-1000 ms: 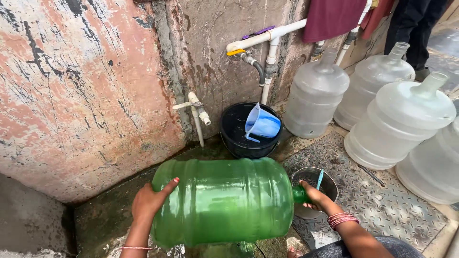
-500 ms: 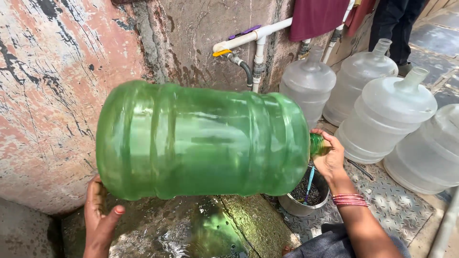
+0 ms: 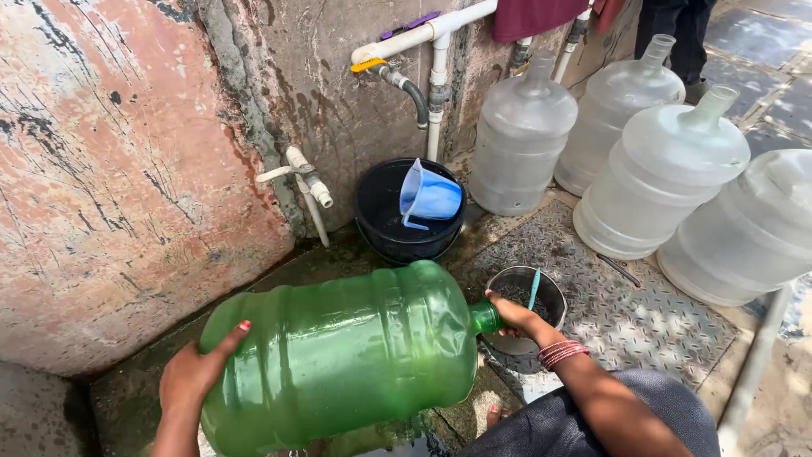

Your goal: The person washes a large green water dispenser by pouring water into it, shaking it, and rinsing it. They use a blue plastic jug to add water and a metal pot to collect the rinse water. The task is performed outdoors near a wall with a tap.

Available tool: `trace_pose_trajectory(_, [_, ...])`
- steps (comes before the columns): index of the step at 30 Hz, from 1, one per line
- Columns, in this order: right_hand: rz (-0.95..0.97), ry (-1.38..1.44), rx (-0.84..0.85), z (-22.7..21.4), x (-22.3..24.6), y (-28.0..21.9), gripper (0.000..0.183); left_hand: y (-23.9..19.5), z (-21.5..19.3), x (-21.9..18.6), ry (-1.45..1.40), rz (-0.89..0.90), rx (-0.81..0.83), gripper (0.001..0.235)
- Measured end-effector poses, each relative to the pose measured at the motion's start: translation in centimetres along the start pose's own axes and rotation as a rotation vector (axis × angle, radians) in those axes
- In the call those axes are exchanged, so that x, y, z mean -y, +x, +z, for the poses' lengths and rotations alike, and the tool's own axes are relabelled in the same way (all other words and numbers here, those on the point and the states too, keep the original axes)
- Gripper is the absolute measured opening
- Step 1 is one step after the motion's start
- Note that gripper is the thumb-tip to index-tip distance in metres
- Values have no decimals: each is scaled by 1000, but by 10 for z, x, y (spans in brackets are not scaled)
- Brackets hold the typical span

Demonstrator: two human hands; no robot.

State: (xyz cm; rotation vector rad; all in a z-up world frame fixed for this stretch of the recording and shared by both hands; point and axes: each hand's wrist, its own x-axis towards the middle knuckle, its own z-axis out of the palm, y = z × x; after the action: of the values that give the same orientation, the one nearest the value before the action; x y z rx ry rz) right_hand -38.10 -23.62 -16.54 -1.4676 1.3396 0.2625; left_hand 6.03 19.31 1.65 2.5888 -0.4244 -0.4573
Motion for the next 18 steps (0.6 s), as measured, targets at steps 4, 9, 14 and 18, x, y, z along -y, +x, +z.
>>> trace_pose_trajectory(4, [-467,383,-94,-30,54,-59,65,-35,-34,-1,-437,221,-82,100])
trace_pose_trajectory(9, [-1030,805,15,-70,109,-177,43,-72,-83,-8,-1230,868,-35,93])
trace_pose_trajectory(14, [-992,1150,48,-61,99,-145,36,-93,-58,-23,-872,771,-226,93])
trace_pose_trajectory(18, [-567,834,-114,-40,53,-72,43,-69,-23,-26,-578,422,-355,92])
